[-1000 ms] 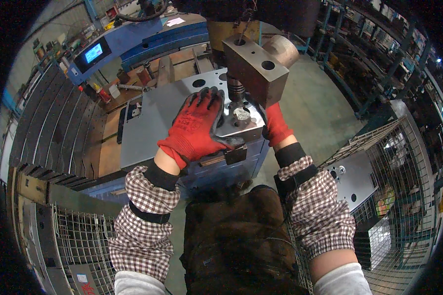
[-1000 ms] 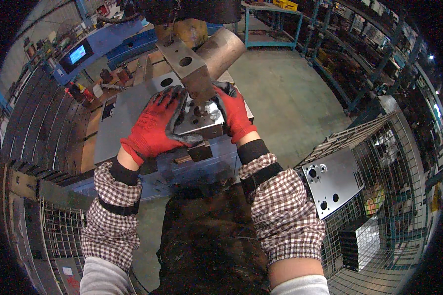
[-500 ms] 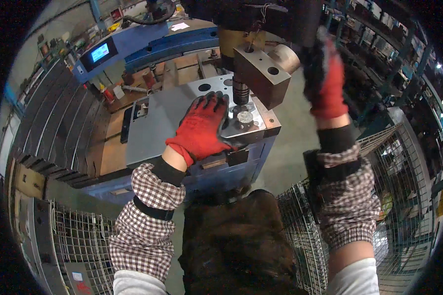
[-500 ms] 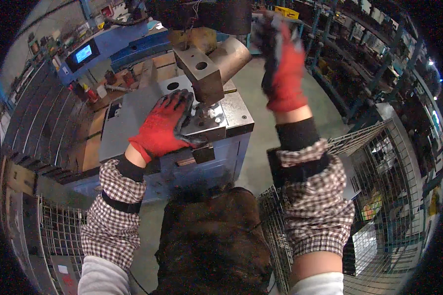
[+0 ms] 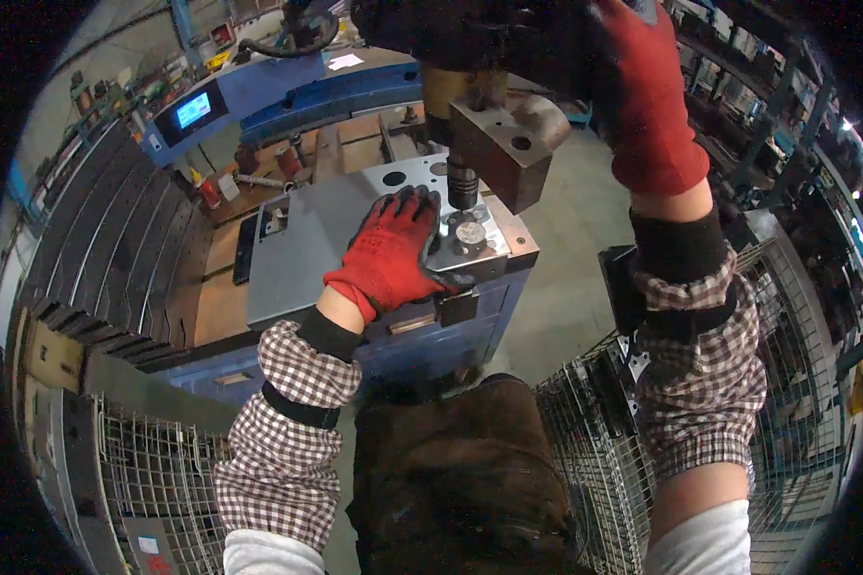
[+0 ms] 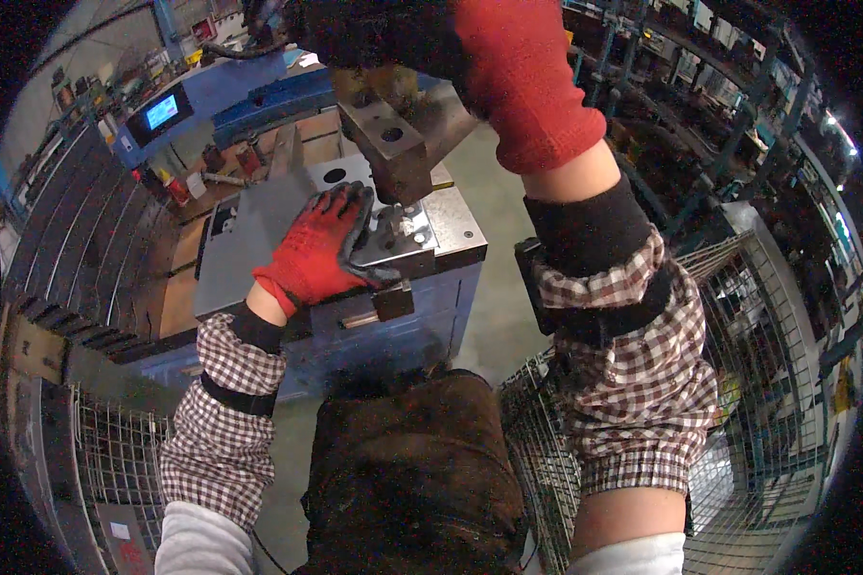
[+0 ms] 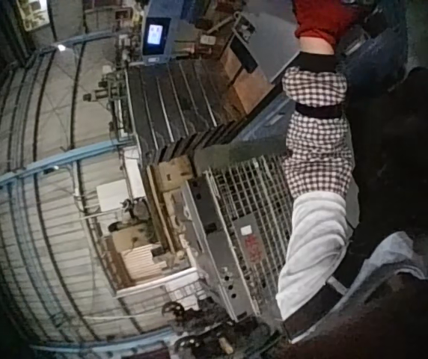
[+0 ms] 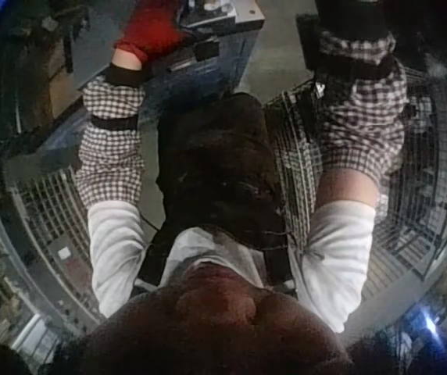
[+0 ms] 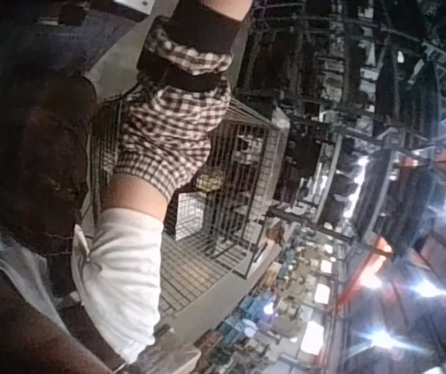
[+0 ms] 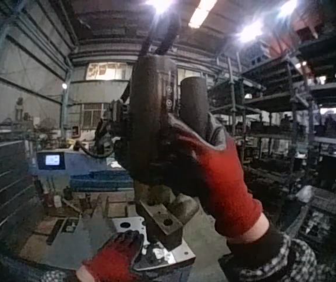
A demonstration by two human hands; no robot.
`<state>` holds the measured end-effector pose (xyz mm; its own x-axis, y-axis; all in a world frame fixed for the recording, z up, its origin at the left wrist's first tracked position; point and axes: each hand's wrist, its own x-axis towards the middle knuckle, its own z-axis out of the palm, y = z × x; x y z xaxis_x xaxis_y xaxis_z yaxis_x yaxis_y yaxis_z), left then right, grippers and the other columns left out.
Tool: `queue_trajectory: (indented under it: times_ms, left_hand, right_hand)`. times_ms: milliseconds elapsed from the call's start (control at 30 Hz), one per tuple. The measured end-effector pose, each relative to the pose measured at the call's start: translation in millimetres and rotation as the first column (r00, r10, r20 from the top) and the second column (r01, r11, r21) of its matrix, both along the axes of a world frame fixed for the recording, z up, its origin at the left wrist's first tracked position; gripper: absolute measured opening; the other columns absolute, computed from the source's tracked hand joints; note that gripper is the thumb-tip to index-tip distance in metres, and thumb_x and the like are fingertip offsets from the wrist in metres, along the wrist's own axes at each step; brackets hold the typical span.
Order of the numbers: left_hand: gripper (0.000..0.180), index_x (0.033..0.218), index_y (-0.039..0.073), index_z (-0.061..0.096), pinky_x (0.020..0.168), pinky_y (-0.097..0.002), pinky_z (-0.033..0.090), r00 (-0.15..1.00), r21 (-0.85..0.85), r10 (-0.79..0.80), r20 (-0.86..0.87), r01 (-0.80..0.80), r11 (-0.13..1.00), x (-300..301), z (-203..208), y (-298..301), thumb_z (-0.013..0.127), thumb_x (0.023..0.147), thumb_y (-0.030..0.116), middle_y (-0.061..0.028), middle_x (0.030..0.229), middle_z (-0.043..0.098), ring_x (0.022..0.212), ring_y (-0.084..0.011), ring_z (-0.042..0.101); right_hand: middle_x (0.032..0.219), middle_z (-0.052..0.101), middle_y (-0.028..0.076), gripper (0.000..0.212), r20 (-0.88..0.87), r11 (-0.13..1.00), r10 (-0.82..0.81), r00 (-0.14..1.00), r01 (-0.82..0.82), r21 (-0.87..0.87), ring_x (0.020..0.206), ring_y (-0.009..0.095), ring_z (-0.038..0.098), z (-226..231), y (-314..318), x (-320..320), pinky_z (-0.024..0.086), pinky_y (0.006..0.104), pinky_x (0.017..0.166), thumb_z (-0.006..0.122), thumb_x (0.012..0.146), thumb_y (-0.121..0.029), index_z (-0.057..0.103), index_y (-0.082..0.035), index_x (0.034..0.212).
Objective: Bending metal plates using a press machine on a fabrication floor.
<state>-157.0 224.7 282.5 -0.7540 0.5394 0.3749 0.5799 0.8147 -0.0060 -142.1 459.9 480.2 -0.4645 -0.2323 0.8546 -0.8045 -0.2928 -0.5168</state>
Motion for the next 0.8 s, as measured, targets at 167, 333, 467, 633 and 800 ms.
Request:
queue_trajectory:
  times_ms: [167, 333, 467, 633, 800]
  left_hand:
    - [0.117, 0.154, 0.0, 0.038, 0.125, -0.0487, 0.025, 0.997, -0.017, 0.03, 0.067, -0.029, 0.999, 3, 6, 4, 0.082, 0.068, 0.064, -0.0244, 0.161, 0.035, 0.15, -0.0419, 0.032]
    - [0.117, 0.156, 0.001, 0.037, 0.125, -0.0489, 0.025, 0.999, 0.002, -0.001, 0.037, 0.0, 1.0, 1, 2, 0, 0.082, 0.068, 0.064, -0.0242, 0.162, 0.035, 0.151, -0.0419, 0.031]
    - [0.116, 0.156, 0.001, 0.037, 0.126, -0.0488, 0.025, 1.0, 0.025, 0.005, 0.024, -0.006, 1.0, 1, -1, -2, 0.082, 0.069, 0.064, -0.0248, 0.161, 0.036, 0.15, -0.0414, 0.032]
    - [0.116, 0.156, 0.001, 0.036, 0.126, -0.0485, 0.023, 0.999, 0.022, 0.007, 0.033, -0.008, 1.0, 2, 1, -1, 0.081, 0.07, 0.064, -0.0256, 0.16, 0.036, 0.15, -0.0411, 0.033]
    - [0.116, 0.155, 0.0, 0.037, 0.126, -0.0484, 0.023, 0.999, -0.013, 0.007, 0.036, -0.007, 1.0, 2, 4, 1, 0.08, 0.07, 0.066, -0.0253, 0.16, 0.036, 0.149, -0.0412, 0.033]
  right_hand:
    - [0.117, 0.073, 0.012, 0.028, -0.133, 0.891, -0.451, 0.883, 0.453, -0.018, 0.101, 0.023, 0.071, 1, -1, -22, 0.055, 0.0343, 0.09, 0.06, 0.1, -0.007, 0.066, 0.0, 0.127]
    - [0.119, 0.072, 0.013, 0.03, -0.171, 0.909, -0.416, 0.893, 0.411, -0.064, 0.106, 0.024, 0.07, -1, 7, -42, 0.055, 0.0348, 0.09, 0.06, 0.097, -0.002, 0.066, -0.002, 0.126]
    - [0.118, 0.073, 0.012, 0.031, -0.084, 0.898, -0.436, 0.896, 0.439, 0.024, 0.106, 0.024, 0.07, 1, 8, -36, 0.055, 0.0347, 0.09, 0.06, 0.097, 0.0, 0.066, -0.002, 0.127]
    - [0.115, 0.073, 0.011, 0.03, -0.163, 0.926, -0.376, 0.912, 0.372, -0.056, 0.102, 0.023, 0.07, 7, -6, -22, 0.055, 0.0336, 0.088, 0.066, 0.097, -0.003, 0.066, -0.002, 0.127]
    - [0.116, 0.073, 0.011, 0.029, -0.091, 0.91, -0.414, 0.906, 0.41, -0.066, 0.102, 0.023, 0.07, 7, 4, -31, 0.055, 0.0332, 0.086, 0.067, 0.098, -0.006, 0.066, -0.001, 0.126]
